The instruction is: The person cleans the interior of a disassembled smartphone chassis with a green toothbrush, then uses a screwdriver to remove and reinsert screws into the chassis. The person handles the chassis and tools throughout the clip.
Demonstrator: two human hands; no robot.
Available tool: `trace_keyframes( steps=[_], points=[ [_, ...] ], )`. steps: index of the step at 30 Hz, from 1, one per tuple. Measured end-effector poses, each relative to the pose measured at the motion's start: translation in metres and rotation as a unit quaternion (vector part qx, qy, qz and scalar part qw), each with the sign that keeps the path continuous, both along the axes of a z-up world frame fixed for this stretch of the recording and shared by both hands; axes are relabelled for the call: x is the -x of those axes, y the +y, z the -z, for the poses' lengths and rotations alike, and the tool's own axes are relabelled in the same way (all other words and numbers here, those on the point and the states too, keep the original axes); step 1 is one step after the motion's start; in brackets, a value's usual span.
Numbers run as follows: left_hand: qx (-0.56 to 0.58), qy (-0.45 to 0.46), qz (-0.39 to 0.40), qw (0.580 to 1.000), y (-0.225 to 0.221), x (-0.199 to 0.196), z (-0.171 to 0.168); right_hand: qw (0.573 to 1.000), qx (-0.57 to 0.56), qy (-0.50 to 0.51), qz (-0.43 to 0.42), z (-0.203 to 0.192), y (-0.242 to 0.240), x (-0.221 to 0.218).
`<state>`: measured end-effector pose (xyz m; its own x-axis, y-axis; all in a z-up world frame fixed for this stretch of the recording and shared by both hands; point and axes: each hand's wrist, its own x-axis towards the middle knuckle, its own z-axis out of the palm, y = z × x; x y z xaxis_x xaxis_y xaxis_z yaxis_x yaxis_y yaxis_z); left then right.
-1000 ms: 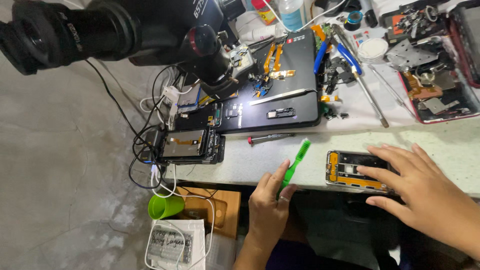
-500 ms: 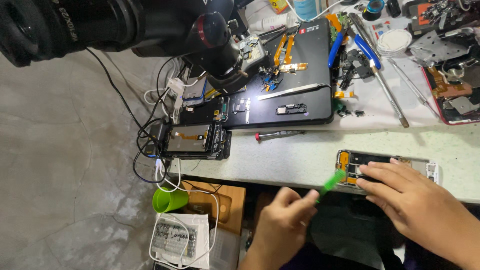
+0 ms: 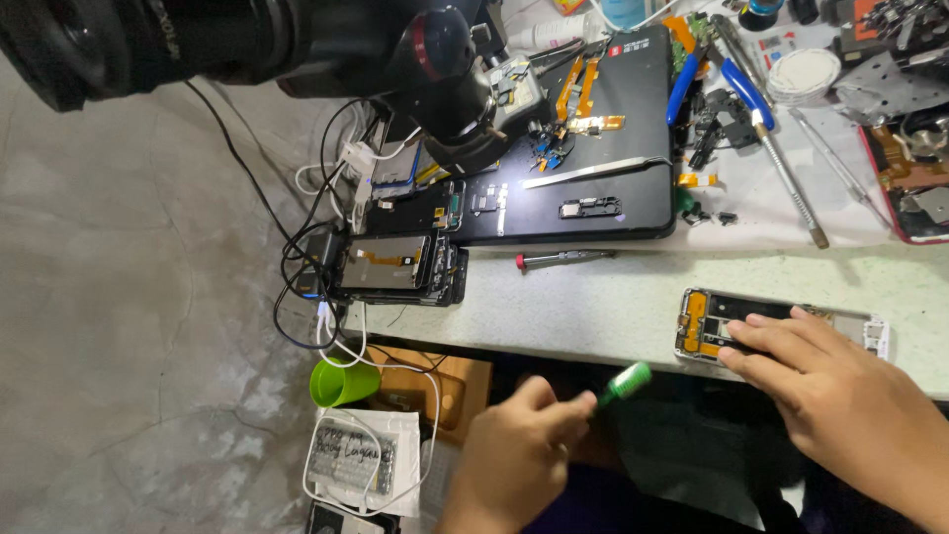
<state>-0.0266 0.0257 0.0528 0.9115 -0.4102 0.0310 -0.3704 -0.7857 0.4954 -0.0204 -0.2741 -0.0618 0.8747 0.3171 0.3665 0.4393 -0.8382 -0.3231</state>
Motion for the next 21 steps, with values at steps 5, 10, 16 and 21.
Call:
trace_keyframes(
  steps=[5, 10, 16, 21],
  points=[
    [0.023, -0.074, 0.033, 0.996, -0.032, -0.013, 0.019, 0.999, 0.037, 0.004, 0.002, 0.001, 0.001, 0.000],
    [0.016, -0.103, 0.021, 0.994, -0.063, -0.037, 0.039, 0.999, 0.037, 0.025, 0.021, 0.000, 0.002, 0.003],
    [-0.047, -0.035, 0.030, 0.998, -0.014, 0.003, 0.001, 0.999, 0.035, 0.006, 0.027, 0.003, 0.001, 0.005],
    [-0.001, -0.071, 0.038, 0.997, -0.034, -0.007, 0.016, 0.999, 0.033, 0.006, 0.019, 0.002, 0.000, 0.004]
  ],
)
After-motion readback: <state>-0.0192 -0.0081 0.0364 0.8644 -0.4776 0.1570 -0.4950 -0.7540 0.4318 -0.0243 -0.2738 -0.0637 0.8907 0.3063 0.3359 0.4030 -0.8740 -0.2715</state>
